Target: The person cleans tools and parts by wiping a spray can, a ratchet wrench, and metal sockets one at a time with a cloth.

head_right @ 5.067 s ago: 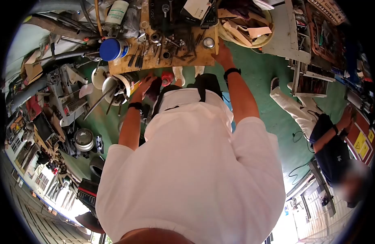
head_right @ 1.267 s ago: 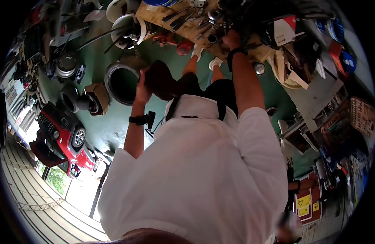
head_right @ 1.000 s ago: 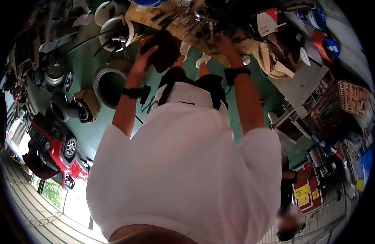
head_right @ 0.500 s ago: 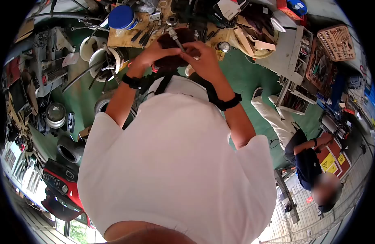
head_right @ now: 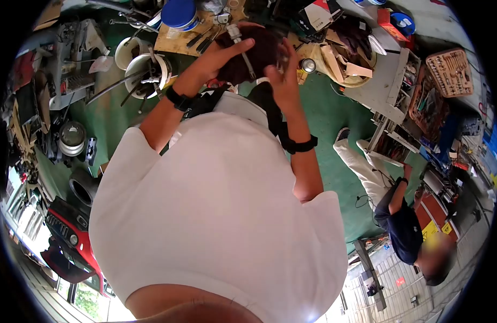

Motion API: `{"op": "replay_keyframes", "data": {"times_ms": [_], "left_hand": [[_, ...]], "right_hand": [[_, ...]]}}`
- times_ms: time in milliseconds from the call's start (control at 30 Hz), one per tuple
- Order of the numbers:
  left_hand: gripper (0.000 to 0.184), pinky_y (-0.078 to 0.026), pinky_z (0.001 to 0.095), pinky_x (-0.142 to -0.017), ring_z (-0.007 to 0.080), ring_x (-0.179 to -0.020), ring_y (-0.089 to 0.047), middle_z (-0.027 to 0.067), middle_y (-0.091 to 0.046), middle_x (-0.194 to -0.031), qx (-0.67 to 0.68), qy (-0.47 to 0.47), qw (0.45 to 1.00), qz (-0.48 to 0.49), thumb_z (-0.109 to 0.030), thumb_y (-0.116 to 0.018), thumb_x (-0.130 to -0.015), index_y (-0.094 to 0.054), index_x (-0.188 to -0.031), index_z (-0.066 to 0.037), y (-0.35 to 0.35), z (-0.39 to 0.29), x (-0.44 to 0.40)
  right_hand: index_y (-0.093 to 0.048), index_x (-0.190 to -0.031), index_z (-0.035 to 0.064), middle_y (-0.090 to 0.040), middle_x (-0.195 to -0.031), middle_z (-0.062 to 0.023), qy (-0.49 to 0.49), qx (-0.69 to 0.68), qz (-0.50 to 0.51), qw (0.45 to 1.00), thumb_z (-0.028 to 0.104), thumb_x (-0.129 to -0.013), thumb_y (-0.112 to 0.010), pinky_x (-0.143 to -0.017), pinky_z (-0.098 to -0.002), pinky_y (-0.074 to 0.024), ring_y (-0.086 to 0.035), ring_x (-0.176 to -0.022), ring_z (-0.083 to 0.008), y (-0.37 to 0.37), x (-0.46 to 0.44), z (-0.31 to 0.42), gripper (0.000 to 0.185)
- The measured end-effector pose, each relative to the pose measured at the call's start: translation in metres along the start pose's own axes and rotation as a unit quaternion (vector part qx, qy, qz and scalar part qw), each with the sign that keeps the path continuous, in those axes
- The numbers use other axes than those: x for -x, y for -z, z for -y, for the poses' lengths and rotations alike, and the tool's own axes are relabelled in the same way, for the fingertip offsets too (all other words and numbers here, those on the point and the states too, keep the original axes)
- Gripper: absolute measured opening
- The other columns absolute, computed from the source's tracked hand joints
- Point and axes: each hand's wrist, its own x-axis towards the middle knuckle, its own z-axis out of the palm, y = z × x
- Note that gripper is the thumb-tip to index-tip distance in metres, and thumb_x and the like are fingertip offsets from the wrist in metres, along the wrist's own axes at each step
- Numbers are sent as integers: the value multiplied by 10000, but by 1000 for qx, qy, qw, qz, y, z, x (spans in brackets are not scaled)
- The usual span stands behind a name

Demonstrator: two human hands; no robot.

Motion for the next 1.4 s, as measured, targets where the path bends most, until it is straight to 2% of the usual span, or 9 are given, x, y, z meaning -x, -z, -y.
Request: {"op": "replay_keyframes", "data": {"times_ms": [100,333,533,600,800,900,1033,1233,1400], "left_hand": [[387,-465,277,-897,132,-1040,-561,40,-609,-1107,-227,-102,967,54,-196,-664,-890,-517,-1237,-106,-17,-8,2],[422,-455,259,-733,85,-850,-522,29,-591,-987,-273,-189,943,32,-236,-709,-857,-505,-1208,-124,-37,-11,0],[408,-437,238,-740,72,-873,-493,25,-530,-1059,-318,-221,921,47,-222,-674,-887,-474,-1232,-134,-33,-5,1],[341,-401,253,-918,127,-1089,-495,51,-513,-1171,-242,-156,952,103,-271,-503,-985,-435,-1284,-121,-37,-8,3],[556,-327,298,-1007,187,-1155,-461,87,-468,-1246,-267,-183,937,130,-486,-204,-1005,-383,-1330,-71,-35,0,2],[509,-339,303,-1004,202,-1158,-468,103,-417,-1304,-467,-266,834,122,-420,-234,-1018,-347,-1375,-76,-28,-7,6],[474,-376,316,-973,219,-1096,-491,109,-374,-1340,-492,-229,828,141,-360,-266,-1022,-321,-1405,-86,-33,-21,16],[423,-441,305,-857,166,-889,-528,90,-446,-1271,-470,-191,851,137,-294,-452,-993,-410,-1370,-107,-38,-30,11],[350,-463,219,-771,73,-922,-553,17,-611,-994,-289,-76,953,52,-233,-641,-905,-589,-1204,-59,-42,-29,16]], "right_hand": [[-295,-1435,139,-396,-1402,-71,-118,-285,76,948,430,-967,-471,-1036,-416,-389,-414,-1286,-245,-1,3,5,578],[-308,-1432,172,-422,-1398,-32,-172,-396,39,901,539,-976,-339,-1053,-455,-361,-406,-1293,-212,-2,13,37,586],[-400,-1316,138,-483,-1309,-32,-152,-287,48,945,331,-979,-494,-948,-397,-456,-501,-1194,-195,12,18,34,399],[-411,-1261,84,-505,-1254,-64,-114,-284,75,949,166,-941,-568,-894,-348,-484,-531,-1127,-176,8,17,34,366],[-457,-1262,34,-566,-1156,-114,-136,-212,-10,968,107,-870,-641,-825,-279,-495,-567,-1010,-148,-4,12,42,439],[-554,-1167,3,-638,-1009,-77,-167,-10,48,985,150,-828,-700,-758,-265,-504,-612,-866,-138,-1,13,54,397],[-603,-1074,-6,-666,-875,-40,-115,64,13,991,161,-792,-729,-716,-266,-506,-623,-758,-128,-8,15,62,351],[-588,-1081,5,-670,-877,-57,32,116,-7,993,138,-785,-710,-723,-276,-500,-621,-768,-123,-13,10,50,347],[-573,-1049,4,-676,-883,-152,63,311,-40,947,189,-789,-728,-694,-330,-517,-674,-782,-258,-9,17,59,355]]}}
